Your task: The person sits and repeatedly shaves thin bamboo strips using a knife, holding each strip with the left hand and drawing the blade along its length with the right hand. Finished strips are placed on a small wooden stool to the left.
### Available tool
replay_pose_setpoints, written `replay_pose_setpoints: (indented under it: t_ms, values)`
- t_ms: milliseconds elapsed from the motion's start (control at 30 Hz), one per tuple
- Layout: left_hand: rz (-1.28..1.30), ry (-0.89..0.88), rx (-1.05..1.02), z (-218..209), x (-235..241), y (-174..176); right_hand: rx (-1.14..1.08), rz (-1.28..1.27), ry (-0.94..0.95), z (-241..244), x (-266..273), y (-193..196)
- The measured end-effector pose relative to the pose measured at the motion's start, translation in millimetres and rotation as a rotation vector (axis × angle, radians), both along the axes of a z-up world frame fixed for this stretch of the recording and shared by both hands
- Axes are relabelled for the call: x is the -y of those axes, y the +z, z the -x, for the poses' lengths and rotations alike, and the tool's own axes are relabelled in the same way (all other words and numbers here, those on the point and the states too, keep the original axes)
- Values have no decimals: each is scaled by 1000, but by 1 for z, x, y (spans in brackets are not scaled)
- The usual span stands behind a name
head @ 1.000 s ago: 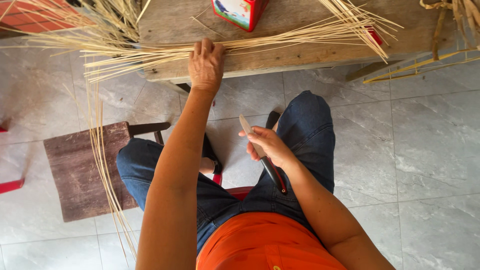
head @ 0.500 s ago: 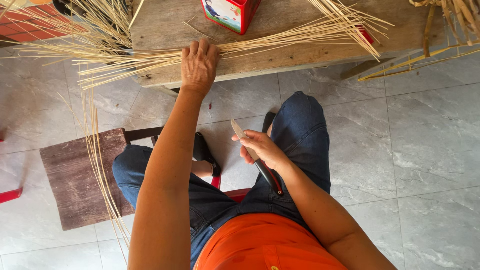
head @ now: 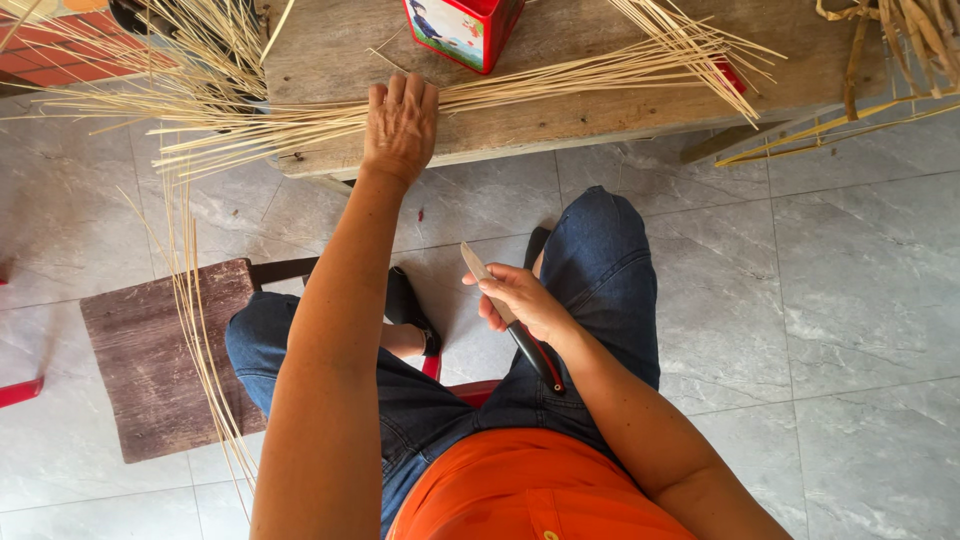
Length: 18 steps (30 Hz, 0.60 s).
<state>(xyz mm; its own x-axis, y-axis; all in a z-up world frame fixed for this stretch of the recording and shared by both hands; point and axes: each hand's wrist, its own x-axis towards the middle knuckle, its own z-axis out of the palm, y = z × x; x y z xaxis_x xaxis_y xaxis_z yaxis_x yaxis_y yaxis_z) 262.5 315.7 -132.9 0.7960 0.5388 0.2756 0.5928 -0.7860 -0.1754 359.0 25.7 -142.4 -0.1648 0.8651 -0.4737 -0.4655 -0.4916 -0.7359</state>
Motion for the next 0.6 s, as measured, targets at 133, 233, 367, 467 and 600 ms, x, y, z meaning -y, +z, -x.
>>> replay_pose_setpoints:
  t_ms: [133, 233, 367, 467, 600]
  values:
    - [-43, -39, 58, -2, -7, 7, 8, 7, 1, 0, 0, 0]
    - [-64, -35, 44, -5, -12, 10, 4, 2, -2, 0, -1, 0]
    - [-69, -58, 79, -8, -19, 10, 23, 8, -3, 1, 0, -1]
    - [-30, -66, 102, -10, -22, 11, 21, 8, -8, 1, 0, -1]
    - [-64, -144, 181, -8, -22, 17, 22, -6, -10, 2, -1, -2]
